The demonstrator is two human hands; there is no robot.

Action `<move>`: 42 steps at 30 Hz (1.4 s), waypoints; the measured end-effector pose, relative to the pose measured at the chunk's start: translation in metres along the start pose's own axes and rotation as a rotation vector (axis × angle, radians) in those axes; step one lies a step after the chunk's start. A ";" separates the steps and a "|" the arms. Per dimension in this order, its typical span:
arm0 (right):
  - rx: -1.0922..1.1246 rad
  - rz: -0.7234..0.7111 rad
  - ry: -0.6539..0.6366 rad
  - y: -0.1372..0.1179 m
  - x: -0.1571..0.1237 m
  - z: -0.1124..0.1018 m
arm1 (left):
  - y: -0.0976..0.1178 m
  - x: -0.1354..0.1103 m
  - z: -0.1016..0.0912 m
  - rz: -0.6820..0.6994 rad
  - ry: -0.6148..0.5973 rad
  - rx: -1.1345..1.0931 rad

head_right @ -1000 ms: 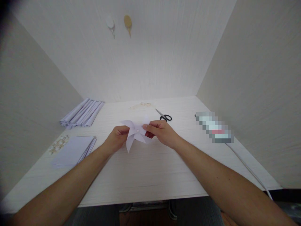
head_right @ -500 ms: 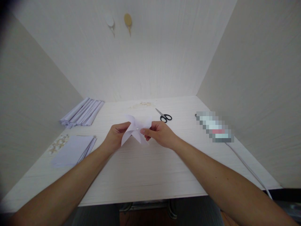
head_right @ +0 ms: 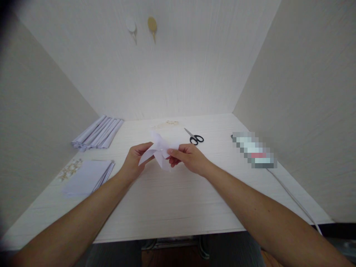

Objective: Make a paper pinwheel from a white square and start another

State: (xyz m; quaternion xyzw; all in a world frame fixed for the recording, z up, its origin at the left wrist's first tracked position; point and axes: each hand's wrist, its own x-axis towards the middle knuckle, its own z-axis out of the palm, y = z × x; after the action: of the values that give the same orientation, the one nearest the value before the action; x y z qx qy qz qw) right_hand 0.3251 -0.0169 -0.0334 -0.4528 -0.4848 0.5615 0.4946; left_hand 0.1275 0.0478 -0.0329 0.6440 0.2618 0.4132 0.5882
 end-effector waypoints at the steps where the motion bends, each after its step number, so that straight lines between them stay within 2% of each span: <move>1: -0.006 -0.010 0.005 0.000 0.000 -0.001 | -0.001 0.000 -0.001 0.003 0.017 0.026; 6: 0.048 -0.052 0.114 -0.003 0.002 -0.003 | -0.005 0.001 -0.001 -0.055 0.043 0.000; 13: 0.062 0.032 0.058 -0.006 -0.001 -0.001 | -0.005 0.000 0.001 -0.127 -0.123 -0.053; 20: 0.029 0.034 0.039 -0.006 -0.002 0.001 | -0.008 -0.001 0.003 -0.144 -0.166 -0.067; 29: -0.085 -0.031 0.069 -0.004 -0.002 0.000 | -0.005 -0.001 0.005 -0.128 -0.101 -0.082; 42: 0.039 -0.057 0.087 -0.003 0.001 -0.002 | -0.005 -0.001 0.008 -0.108 -0.063 -0.105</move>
State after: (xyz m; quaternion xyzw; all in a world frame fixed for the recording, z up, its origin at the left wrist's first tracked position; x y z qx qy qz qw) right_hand 0.3275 -0.0159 -0.0311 -0.4531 -0.4647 0.5364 0.5395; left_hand 0.1343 0.0441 -0.0378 0.6098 0.2553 0.3738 0.6505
